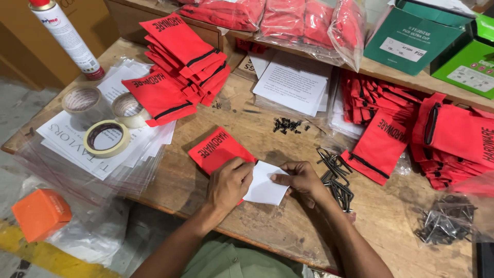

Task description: Folding instruction sheets and placing them into small red pouches along with hardware screws.

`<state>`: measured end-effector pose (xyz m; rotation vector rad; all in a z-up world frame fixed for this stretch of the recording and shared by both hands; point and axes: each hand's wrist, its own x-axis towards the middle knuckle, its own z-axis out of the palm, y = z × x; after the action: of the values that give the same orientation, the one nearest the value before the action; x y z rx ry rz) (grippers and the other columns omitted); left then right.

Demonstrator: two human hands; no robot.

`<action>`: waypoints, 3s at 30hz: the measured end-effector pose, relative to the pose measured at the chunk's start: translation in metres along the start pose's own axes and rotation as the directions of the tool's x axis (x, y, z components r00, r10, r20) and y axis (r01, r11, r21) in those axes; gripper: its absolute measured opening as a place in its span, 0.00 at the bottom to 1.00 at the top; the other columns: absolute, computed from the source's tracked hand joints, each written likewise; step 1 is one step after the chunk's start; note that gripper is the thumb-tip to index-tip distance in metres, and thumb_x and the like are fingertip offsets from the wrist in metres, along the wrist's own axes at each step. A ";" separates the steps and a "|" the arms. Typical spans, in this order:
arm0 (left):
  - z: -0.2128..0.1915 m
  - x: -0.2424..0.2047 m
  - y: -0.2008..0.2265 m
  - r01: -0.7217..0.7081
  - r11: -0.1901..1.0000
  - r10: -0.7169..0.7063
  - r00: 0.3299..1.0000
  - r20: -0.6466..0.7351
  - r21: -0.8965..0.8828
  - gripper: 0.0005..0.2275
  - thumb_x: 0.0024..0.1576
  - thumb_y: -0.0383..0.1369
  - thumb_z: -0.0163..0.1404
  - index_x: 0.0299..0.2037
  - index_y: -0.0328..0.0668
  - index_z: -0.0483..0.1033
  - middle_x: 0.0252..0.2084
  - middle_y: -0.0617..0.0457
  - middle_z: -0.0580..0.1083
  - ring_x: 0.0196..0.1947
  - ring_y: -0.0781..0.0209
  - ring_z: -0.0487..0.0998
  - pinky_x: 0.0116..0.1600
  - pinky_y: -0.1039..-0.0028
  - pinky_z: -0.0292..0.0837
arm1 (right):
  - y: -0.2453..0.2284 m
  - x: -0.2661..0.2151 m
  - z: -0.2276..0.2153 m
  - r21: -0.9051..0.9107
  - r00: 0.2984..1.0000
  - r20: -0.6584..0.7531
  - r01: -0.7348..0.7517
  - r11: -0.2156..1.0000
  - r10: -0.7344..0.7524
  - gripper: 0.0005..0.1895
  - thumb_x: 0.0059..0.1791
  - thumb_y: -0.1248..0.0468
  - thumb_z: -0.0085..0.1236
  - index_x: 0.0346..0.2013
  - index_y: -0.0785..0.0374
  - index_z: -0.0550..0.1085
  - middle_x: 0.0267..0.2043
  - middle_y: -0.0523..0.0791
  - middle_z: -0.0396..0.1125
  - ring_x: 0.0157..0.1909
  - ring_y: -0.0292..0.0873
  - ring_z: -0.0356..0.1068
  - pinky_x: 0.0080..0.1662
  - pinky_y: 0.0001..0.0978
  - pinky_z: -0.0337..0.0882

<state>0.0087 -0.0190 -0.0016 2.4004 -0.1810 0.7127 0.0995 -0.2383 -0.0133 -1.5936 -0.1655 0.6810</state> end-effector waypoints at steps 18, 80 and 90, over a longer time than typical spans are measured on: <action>-0.015 -0.007 0.008 0.103 0.995 -0.104 0.995 0.015 0.015 0.09 0.54 0.28 0.54 0.43 0.35 0.79 0.33 0.43 0.75 0.31 0.42 0.79 0.35 0.56 0.75 | -0.005 -0.009 0.038 0.153 0.968 -0.115 0.240 0.959 -0.224 0.10 0.48 0.67 0.65 0.39 0.72 0.79 0.32 0.49 0.75 0.30 0.37 0.72 0.32 0.29 0.73; -0.008 0.008 0.005 0.011 0.974 -0.003 0.999 0.035 -0.226 0.11 0.58 0.25 0.51 0.51 0.35 0.75 0.41 0.43 0.76 0.43 0.43 0.76 0.49 0.57 0.71 | -0.004 -0.011 0.060 -0.470 0.891 -0.007 0.398 0.788 -0.454 0.12 0.53 0.60 0.61 0.39 0.69 0.80 0.22 0.46 0.72 0.26 0.38 0.66 0.31 0.34 0.69; -0.007 0.004 0.002 0.078 0.972 -0.045 0.987 0.152 -0.220 0.14 0.59 0.27 0.50 0.55 0.39 0.74 0.46 0.46 0.75 0.48 0.45 0.73 0.55 0.56 0.67 | -0.009 -0.013 0.071 -0.711 0.857 0.060 0.397 0.580 -0.513 0.08 0.50 0.63 0.56 0.39 0.64 0.76 0.26 0.56 0.71 0.26 0.57 0.73 0.32 0.48 0.71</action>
<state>0.0087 -0.0159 0.0064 2.2290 -0.2332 0.4613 0.0553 -0.1825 0.0003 -2.2103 -0.7851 0.0471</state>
